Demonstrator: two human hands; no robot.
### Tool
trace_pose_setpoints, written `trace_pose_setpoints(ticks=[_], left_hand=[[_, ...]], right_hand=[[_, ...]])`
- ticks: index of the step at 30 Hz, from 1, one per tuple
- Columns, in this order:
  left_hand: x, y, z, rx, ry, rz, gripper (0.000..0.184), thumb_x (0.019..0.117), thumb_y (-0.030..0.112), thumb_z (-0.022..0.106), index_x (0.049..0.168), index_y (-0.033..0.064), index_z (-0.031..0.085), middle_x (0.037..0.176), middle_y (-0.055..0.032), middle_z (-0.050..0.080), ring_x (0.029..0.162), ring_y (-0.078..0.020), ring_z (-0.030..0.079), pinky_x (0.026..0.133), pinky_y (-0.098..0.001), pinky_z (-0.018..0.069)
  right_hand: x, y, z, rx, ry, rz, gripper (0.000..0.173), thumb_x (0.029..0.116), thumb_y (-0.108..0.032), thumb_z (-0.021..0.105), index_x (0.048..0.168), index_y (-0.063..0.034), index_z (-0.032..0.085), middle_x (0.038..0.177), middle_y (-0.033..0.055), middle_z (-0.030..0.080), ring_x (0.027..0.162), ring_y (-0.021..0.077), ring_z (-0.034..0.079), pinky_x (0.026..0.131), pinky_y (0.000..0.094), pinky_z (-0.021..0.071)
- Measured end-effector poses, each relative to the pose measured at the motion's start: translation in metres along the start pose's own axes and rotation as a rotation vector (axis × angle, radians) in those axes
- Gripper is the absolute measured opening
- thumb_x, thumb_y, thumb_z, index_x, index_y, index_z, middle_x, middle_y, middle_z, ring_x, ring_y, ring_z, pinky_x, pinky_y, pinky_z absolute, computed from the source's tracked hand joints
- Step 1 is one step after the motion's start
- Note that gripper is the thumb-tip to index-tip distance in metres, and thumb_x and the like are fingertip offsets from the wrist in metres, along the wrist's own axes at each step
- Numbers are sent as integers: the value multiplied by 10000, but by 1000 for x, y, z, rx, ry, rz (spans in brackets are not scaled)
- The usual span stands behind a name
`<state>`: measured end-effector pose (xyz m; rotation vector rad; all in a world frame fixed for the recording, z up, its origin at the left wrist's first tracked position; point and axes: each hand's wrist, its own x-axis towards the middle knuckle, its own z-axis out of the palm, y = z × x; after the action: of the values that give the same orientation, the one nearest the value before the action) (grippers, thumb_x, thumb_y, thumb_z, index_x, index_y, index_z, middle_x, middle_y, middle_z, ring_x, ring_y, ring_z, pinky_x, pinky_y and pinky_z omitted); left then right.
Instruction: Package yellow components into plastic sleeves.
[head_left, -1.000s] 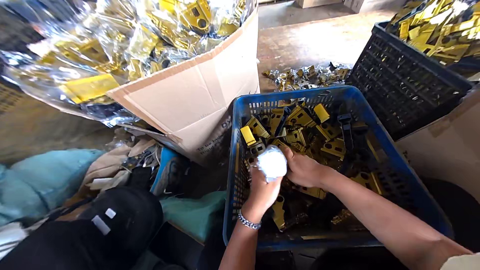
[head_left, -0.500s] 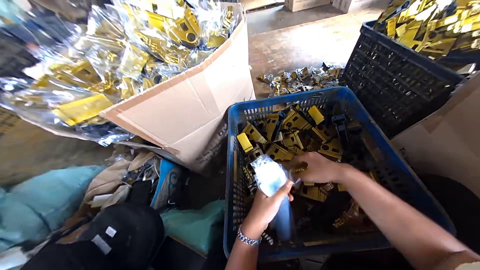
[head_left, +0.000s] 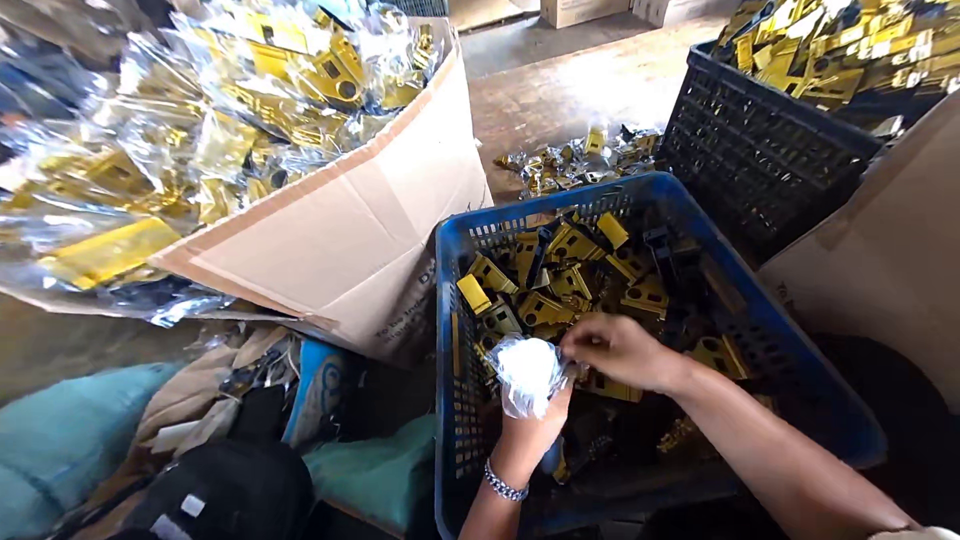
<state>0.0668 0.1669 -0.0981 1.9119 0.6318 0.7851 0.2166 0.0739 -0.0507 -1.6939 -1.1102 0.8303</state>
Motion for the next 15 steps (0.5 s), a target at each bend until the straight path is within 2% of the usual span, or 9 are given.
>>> trace_pose_setpoints(ticks=[3,4,7,8,9,11,12,13,15], left_hand=[[-2,15,-10,-209,-58,-196,501,700,141,911,1074,-56,642,961,-24,714,922,-20,674,883,-208,560],[-2,14,-11,-187,-76,-183,514,699,158,916,1081,-64,653,970,-33,722,935,-24,677,894,-214,559],[-4,-1,1,-54,-75,8,611,690,229,906,1098,-146,649,1009,-141,736,983,-86,698,926,-255,555],[-6,0,5,-139,-83,-38,645,657,188,921,1116,-150,620,1014,-121,724,981,-63,687,923,-230,553],[-6,4,4,-282,-104,-142,679,625,122,945,1147,-129,588,1020,-83,714,972,-50,682,916,-222,563],[-2,18,-2,-502,-136,-322,638,573,-3,935,1112,-32,594,944,3,718,885,-30,686,842,-224,586],[-1,20,-4,-534,-165,-337,622,577,-12,928,1102,-13,595,931,26,713,869,-21,681,830,-221,583],[-2,17,-5,-530,-197,-310,630,597,12,933,1124,-27,590,960,20,716,898,-27,686,858,-226,584],[-5,6,-3,-472,-258,-189,647,625,84,954,1146,-78,606,1018,-22,733,965,-51,700,924,-250,585]], right_hand=[[-8,3,-15,74,-4,229,236,1051,-133,548,1137,70,631,937,85,629,712,63,606,694,229,541],[-13,3,-14,148,-40,257,256,1064,-162,526,1156,61,609,929,63,621,725,60,623,710,236,559],[-22,1,-3,233,-174,180,385,1023,-190,580,1300,77,566,1214,148,624,1009,113,652,911,275,553],[-21,4,2,190,-156,140,327,1015,-167,597,1226,81,625,1154,143,655,964,94,650,879,255,547],[-19,6,6,163,-101,118,243,1016,-144,591,1113,65,667,1012,88,674,853,41,636,794,214,542],[-16,11,8,202,-10,146,182,1028,-162,582,972,-2,650,826,-27,616,691,-30,565,667,151,495],[-15,11,8,238,20,166,168,1018,-176,602,927,-36,624,774,-59,585,645,-41,542,625,139,474],[-16,11,7,282,21,187,152,1003,-179,626,915,-58,602,761,-72,578,645,-35,553,629,145,486],[-20,11,0,413,-100,232,108,994,-120,619,1042,-23,620,882,-45,654,779,11,651,769,204,572]])
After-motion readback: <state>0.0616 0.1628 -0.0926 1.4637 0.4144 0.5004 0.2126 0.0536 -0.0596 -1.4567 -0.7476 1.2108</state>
